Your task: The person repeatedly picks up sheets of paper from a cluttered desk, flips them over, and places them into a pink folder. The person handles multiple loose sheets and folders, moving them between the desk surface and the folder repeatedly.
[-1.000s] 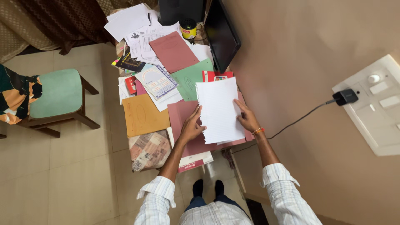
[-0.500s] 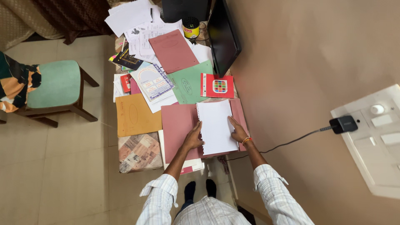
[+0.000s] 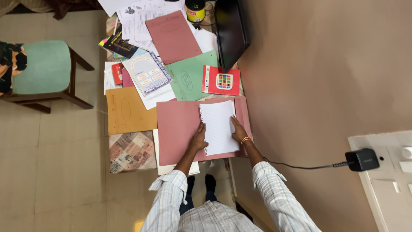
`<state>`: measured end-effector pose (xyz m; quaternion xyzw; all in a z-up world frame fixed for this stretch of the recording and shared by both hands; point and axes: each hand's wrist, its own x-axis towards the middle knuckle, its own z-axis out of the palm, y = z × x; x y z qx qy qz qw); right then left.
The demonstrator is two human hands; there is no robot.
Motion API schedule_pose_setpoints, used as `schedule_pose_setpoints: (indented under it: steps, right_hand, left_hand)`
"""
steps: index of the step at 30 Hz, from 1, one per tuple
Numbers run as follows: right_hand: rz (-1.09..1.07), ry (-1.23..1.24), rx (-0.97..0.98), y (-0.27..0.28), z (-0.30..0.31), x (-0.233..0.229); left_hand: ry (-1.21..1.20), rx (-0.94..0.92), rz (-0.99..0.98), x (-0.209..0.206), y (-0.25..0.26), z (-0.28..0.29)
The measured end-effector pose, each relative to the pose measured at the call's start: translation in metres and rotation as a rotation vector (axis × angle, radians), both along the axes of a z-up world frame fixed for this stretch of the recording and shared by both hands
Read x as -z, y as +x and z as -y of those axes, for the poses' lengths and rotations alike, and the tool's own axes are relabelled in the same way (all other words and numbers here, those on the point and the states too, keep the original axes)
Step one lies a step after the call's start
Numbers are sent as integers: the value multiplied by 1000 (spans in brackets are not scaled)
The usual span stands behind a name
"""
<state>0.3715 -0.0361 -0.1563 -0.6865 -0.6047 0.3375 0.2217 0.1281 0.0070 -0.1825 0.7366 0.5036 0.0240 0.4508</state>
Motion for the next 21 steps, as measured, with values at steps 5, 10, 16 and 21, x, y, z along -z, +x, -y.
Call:
schedule_pose_setpoints:
  steps: [5,10,16,21]
  right_hand:
    - [19,8,6,1,-12,4]
    - [40,2,33,3,-9,10]
    - [79,-71,57,2,-1,10]
    - [164,-97,84,6,9,3]
  left_hand:
    - [-2,-2,-18,3,2,-4]
    - [18,19,-52,9,3,-2]
    - [5,20,-54,2,0,-5]
    - [83,-15,29,-2,-4,-1]
